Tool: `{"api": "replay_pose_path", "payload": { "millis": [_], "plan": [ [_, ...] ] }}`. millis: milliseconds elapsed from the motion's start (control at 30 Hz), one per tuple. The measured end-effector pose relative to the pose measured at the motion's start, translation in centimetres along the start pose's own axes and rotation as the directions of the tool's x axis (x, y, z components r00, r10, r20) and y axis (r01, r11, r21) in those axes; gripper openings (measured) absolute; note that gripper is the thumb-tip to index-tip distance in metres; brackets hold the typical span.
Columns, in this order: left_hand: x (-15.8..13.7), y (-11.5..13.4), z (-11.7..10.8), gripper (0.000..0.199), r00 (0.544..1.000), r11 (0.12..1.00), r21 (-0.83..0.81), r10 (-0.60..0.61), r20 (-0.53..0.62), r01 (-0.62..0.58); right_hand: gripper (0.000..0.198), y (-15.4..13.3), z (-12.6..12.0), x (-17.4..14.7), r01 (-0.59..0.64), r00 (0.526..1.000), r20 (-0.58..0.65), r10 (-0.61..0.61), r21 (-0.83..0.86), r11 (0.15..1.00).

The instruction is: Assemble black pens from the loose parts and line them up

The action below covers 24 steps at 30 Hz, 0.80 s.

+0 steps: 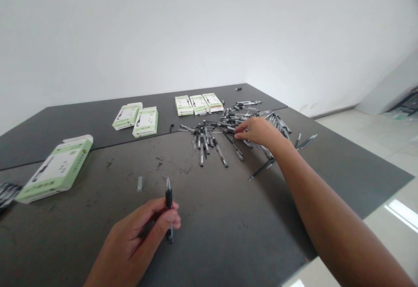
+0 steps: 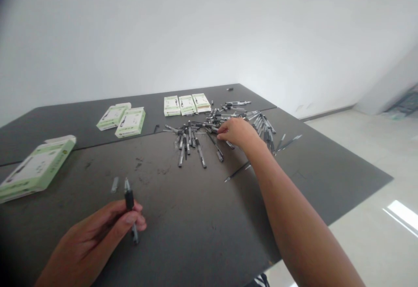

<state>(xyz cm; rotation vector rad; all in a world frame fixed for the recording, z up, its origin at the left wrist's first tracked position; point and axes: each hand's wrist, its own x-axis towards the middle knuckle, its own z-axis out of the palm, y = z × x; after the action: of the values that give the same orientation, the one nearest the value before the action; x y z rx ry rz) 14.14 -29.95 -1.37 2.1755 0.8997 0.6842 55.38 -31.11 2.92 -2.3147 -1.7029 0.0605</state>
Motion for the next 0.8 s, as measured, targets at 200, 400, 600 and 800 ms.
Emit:
{"api": "replay_pose_path", "payload": {
  "millis": [200,400,600,800],
  "plan": [
    [-0.1,0.4,0.1,0.027,0.998,0.998,-0.026,-0.064,-0.002,0.064,0.026,-0.1,0.2,0.3,0.029,0.999,0.035,-0.028,-0.015,0.999],
    [0.1,0.2,0.0,0.027,0.998,0.998,-0.036,-0.056,0.015,0.057,0.031,-0.5,0.5,0.4,0.043,0.997,0.067,-0.041,-0.027,0.999],
    [0.2,0.2,-0.1,0.028,0.996,0.996,-0.028,-0.080,0.038,0.081,0.027,-0.7,1.2,0.4,0.017,0.999,0.043,-0.016,-0.030,0.999],
    [0.1,0.8,0.1,0.026,0.986,0.984,-0.074,-0.164,0.005,0.164,0.039,-2.0,1.8,0.2,0.042,0.999,-0.010,-0.042,-0.018,0.999]
  ]
}}
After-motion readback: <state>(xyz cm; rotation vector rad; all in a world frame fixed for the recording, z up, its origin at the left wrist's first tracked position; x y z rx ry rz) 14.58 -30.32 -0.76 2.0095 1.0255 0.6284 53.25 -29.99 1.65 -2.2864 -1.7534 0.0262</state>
